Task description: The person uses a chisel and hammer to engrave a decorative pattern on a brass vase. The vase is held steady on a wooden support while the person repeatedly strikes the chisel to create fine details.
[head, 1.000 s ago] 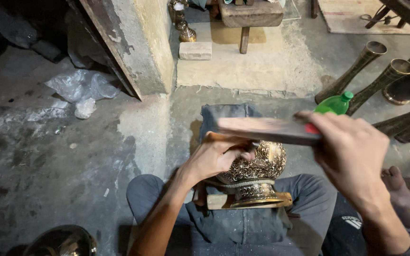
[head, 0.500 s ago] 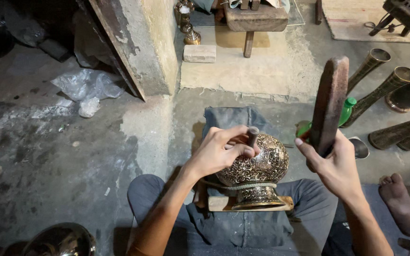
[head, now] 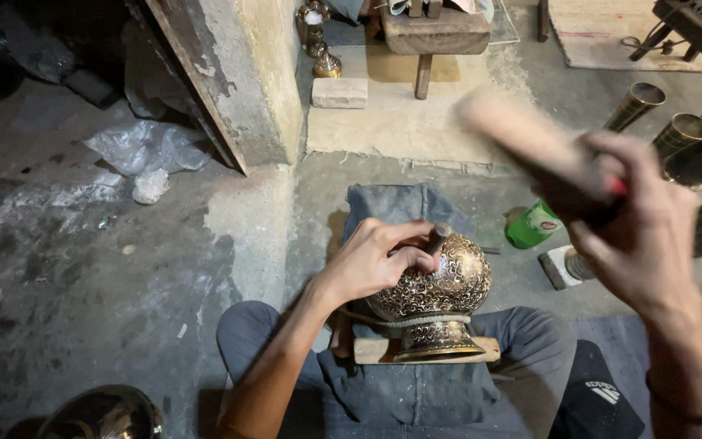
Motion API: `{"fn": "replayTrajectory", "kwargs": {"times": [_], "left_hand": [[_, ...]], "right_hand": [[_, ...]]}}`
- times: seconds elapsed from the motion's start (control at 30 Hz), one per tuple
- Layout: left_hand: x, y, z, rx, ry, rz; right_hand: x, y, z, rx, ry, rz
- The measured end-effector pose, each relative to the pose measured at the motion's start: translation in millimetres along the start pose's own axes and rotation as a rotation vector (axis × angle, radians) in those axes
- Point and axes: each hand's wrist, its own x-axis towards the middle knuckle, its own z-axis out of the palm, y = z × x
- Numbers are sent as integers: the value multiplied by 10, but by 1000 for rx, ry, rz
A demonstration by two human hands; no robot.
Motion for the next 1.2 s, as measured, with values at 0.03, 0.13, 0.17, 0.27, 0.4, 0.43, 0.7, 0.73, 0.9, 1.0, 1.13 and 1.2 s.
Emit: {"fn": "replayTrajectory", "kwargs": {"times": [0.03, 0.13, 0.17, 0.27, 0.4, 0.43, 0.7, 0.73, 0.9, 1.0, 1.13, 1.2], "left_hand": [[-4, -2, 4, 0, -2, -5], [-31, -13, 22, 22, 36, 44], [-35, -17, 30, 40, 72, 113], [-44, -39, 43, 14, 27, 34], [-27, -59, 52, -19, -15, -68], [-29, -59, 53, 1, 19, -7], [-25, -80, 49, -16, 9, 0], [-28, -86, 53, -1, 12, 38], [-22, -118, 70, 9, 1, 63], [-14, -137, 71, -14, -15, -56], [-7, -132, 58, 14, -26, 83], [-4, -110, 42, 17, 19, 66]], "right_hand": [[25, -51, 34, 170, 22, 29], [87, -113, 109, 242, -260, 87], [107, -119, 116, -45, -571, 87], [167, -160, 69, -151, -527, -62], [248, -299, 70, 800, -88, 136], [256, -323, 89, 423, -373, 110], [158, -256, 67, 765, -58, 108], [156, -242, 64, 489, -238, 25], [197, -155, -26, -396, -647, 51], [104, -258, 66, 633, -54, 139], [142, -275, 58, -274, -682, 111], [140, -266, 25, -437, -736, 325]]}}
